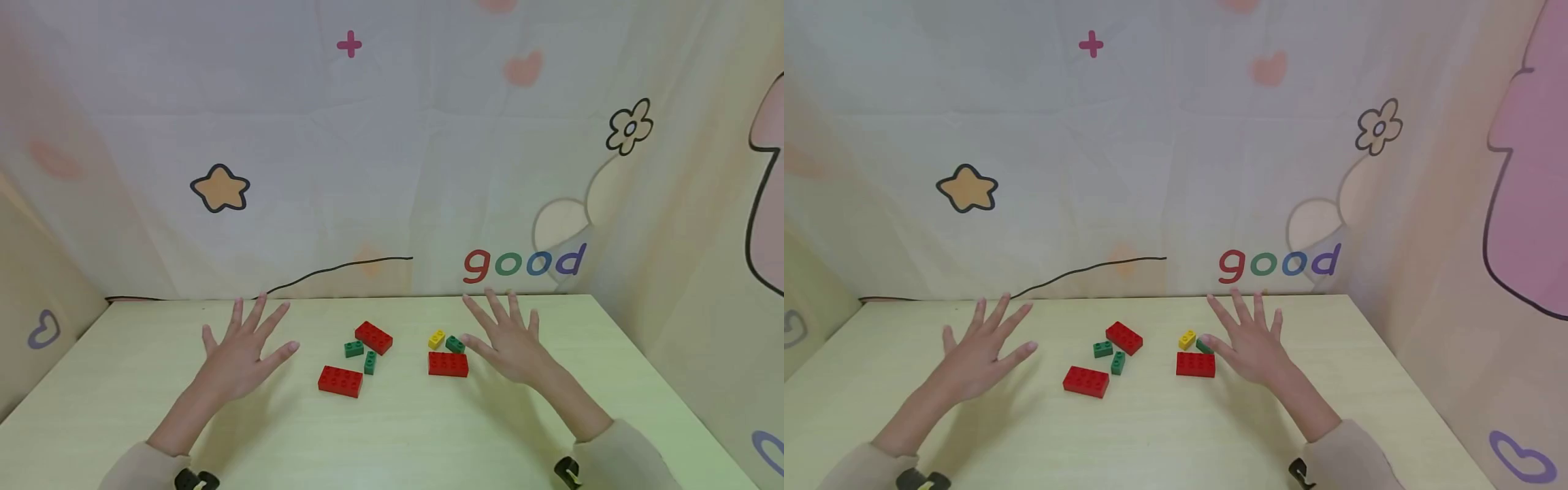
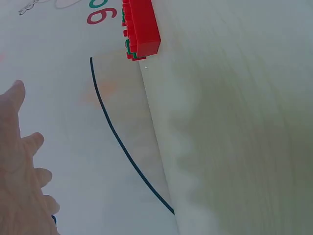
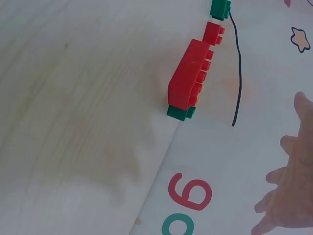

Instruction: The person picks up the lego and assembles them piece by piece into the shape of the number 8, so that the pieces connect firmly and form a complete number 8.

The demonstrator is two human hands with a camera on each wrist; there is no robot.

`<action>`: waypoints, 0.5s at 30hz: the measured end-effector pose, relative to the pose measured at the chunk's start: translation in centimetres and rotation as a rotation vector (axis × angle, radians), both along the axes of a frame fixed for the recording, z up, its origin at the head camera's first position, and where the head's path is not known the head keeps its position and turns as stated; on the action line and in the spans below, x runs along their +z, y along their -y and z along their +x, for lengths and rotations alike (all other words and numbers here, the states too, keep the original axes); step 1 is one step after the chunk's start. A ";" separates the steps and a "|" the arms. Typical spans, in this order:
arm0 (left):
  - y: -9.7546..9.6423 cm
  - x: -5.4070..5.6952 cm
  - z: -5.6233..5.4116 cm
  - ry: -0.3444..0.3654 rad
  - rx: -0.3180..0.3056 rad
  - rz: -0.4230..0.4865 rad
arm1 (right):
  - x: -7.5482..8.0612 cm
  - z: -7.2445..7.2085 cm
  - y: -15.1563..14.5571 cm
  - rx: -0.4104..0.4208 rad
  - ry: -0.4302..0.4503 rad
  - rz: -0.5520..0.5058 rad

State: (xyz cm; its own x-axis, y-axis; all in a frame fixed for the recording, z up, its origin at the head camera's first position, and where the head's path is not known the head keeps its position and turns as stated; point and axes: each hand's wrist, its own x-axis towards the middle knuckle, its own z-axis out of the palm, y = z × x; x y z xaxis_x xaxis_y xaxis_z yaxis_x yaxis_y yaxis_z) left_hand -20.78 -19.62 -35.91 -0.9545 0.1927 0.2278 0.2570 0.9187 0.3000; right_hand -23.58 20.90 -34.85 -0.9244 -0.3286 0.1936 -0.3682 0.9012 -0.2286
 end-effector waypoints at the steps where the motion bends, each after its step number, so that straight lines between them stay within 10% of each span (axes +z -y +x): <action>1: 0.0 0.0 0.0 0.004 -0.005 0.015 | 0.1 0.0 0.2 0.007 0.007 -0.016; 15: -1.1 -0.1 -0.1 0.034 -0.112 0.312 | 0.9 -0.1 3.0 0.136 0.100 -0.347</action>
